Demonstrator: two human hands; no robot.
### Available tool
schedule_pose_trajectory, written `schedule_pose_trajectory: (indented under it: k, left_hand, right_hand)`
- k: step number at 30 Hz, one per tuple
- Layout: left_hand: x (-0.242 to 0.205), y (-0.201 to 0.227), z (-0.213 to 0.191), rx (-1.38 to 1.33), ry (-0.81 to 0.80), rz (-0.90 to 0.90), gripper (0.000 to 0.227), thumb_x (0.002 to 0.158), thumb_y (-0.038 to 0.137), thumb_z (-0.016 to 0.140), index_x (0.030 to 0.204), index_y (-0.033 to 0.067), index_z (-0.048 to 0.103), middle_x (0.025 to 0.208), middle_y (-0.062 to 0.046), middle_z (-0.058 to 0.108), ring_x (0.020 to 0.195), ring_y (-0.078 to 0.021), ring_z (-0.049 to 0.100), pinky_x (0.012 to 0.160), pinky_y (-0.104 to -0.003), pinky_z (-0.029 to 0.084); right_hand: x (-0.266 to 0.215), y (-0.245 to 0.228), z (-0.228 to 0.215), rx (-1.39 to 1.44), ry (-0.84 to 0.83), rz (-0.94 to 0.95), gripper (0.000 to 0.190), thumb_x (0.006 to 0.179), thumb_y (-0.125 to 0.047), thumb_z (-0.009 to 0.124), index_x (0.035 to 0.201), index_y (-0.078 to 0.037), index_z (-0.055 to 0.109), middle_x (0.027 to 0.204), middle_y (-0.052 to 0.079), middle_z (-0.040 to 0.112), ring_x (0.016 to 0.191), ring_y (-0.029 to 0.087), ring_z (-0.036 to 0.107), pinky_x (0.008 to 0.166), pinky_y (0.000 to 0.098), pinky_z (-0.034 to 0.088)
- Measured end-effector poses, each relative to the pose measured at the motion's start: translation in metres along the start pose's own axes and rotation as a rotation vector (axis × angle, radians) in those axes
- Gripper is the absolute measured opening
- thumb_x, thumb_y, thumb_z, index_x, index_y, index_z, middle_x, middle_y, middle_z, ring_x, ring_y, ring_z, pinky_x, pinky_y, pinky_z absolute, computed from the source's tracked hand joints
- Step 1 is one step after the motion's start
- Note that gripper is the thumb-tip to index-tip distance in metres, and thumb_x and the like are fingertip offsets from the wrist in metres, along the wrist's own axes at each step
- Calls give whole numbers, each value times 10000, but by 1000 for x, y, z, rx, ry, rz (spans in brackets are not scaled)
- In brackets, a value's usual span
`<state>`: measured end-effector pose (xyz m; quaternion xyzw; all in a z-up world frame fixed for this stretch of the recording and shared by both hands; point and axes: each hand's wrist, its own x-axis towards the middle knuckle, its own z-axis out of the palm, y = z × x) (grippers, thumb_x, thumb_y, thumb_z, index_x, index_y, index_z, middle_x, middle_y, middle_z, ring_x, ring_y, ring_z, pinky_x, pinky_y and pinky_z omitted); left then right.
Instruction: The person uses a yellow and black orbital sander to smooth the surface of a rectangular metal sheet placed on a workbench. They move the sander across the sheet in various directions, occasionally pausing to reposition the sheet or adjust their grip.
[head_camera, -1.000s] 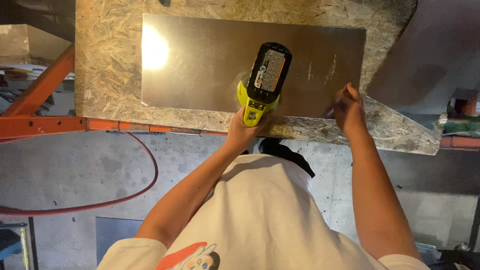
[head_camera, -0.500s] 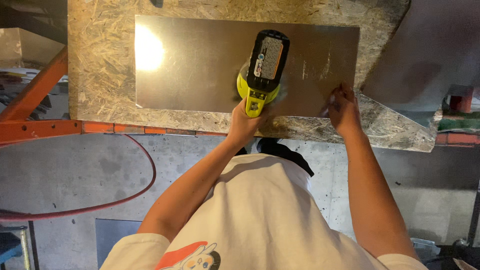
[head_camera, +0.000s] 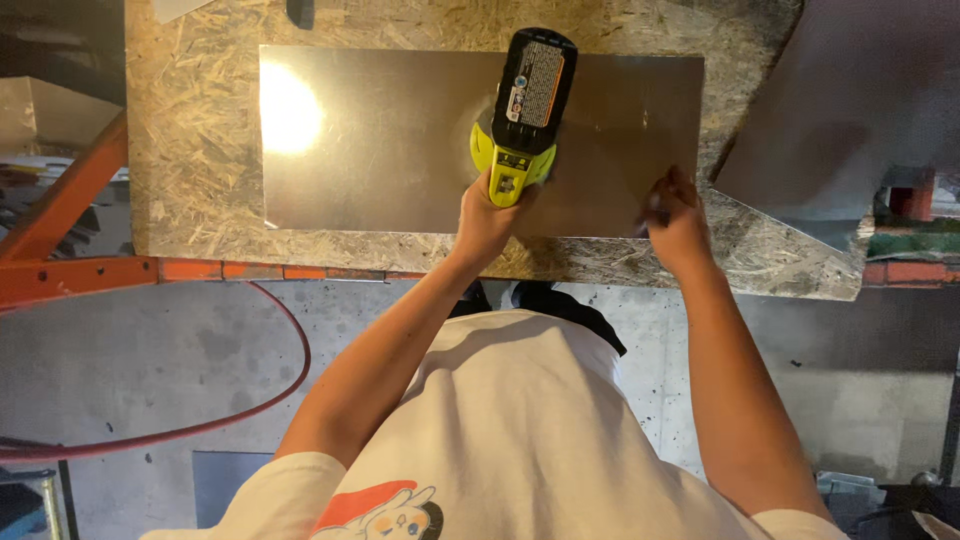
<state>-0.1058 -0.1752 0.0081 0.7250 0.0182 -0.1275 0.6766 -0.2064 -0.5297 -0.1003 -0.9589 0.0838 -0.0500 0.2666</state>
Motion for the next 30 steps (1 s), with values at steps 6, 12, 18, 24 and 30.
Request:
schedule_pose_trajectory:
  k: [6,12,18,24,30]
  left_hand:
    - [25,2,2,79,20,-12,429,952,338,946,1253,88,770,1118,-191,841,1033,-377,813,927,-557,583]
    - [48,7,3,80,32,-38,473,919,353,959,1298,135,780,1138,-139,850,1059,-331,818,955,-539,597]
    - [63,19,9,42,35,-40,436,942,333,951,1294,155,767,1129,-98,826,1022,-262,775,945,-505,595]
    - [84,4,14,91,23,-49,450,898,384,980,1243,192,764,1046,-43,795,963,-229,766,921,-483,599]
    - [90,11,29,50,-17,-22,405,907,403,968,1190,212,749,1028,-8,783,955,-180,733,890,-454,588]
  right_hand:
    - [3,-18,-12,22,-72,143,457,1016,-120,741,1462,-47,812,1787,179,513,1559,514,543,1263,612,513]
    - [4,-8,-7,25,-111,139,516,1021,-109,714,1528,-30,767,1801,230,481,1599,533,495,1309,622,460]
    - [3,-9,-12,20,-112,120,535,988,-127,711,1512,-31,768,1764,255,501,1570,531,516,1295,615,481]
    - [3,-14,-11,27,-113,125,460,995,-91,704,1420,55,799,1767,277,495,1582,539,507,1302,607,468]
    - [2,-17,-13,44,-121,140,405,991,-75,720,1346,100,810,1798,270,473,1615,535,478,1320,607,442]
